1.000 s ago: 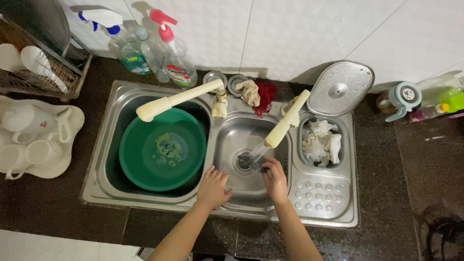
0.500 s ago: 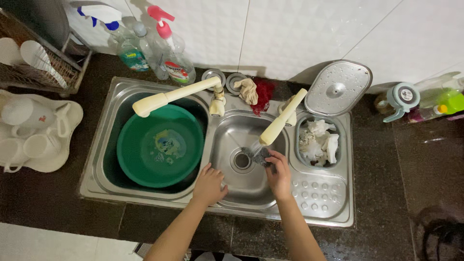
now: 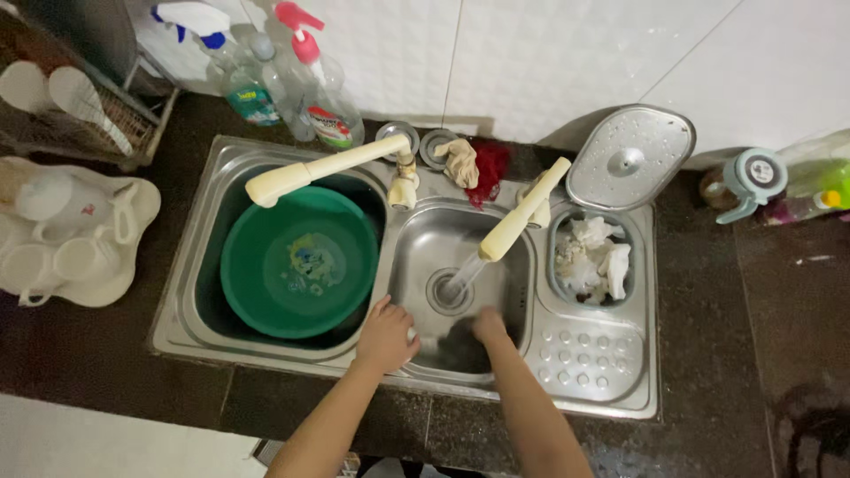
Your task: The person cleans a two-burner gas stove by wiping the surface with a paper towel, rinsing a steel wool pad at the sink, and scrubbing the burners with the pad while applying spray cleaner. The person repeatedly wipes and scrubs the burners and surrounding areas.
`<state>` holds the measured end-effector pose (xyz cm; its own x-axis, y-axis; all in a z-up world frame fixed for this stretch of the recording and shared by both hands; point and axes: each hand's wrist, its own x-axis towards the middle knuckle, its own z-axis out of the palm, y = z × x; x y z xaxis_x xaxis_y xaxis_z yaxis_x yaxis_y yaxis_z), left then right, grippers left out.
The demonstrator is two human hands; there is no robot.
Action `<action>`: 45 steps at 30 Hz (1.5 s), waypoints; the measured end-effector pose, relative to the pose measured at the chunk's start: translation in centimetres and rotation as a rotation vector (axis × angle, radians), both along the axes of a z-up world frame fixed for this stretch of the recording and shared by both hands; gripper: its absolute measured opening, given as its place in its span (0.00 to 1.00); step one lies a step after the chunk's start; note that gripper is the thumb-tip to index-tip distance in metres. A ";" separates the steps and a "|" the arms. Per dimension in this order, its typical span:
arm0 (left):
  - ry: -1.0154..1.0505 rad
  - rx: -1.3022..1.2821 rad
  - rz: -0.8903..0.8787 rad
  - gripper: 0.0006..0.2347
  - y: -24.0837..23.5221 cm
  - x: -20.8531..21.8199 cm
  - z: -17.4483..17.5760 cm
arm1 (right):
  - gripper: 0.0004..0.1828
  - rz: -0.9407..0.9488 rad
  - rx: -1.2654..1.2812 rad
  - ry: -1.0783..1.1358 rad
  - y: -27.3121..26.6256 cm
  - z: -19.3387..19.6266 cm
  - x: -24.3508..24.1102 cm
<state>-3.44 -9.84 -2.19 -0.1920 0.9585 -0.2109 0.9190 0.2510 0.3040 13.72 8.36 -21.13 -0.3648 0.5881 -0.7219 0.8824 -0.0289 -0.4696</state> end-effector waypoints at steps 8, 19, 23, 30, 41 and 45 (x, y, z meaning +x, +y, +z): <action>0.006 0.071 0.002 0.14 -0.1 0.0 -0.7 | 0.16 -0.380 -0.589 0.622 4.5 -0.4 0.3; -0.035 0.176 0.011 0.22 -0.4 0.1 -0.5 | 0.23 0.128 0.153 0.445 2.1 1.3 -4.5; -0.104 0.344 0.086 0.35 0.7 -0.9 -2.5 | 0.22 -0.063 0.056 0.628 2.9 4.2 -6.8; -1.047 0.446 0.501 0.30 8.7 1.3 -11.7 | 0.17 -0.191 -0.145 0.898 4.1 9.6 -2.3; -2.278 0.302 0.769 0.17 11.4 2.4 -12.6 | 0.10 -0.029 0.053 1.152 3.7 16.7 -4.5; -2.078 0.154 0.955 0.19 11.6 2.6 -9.1 | 0.10 0.028 0.407 0.602 3.8 20.2 -2.7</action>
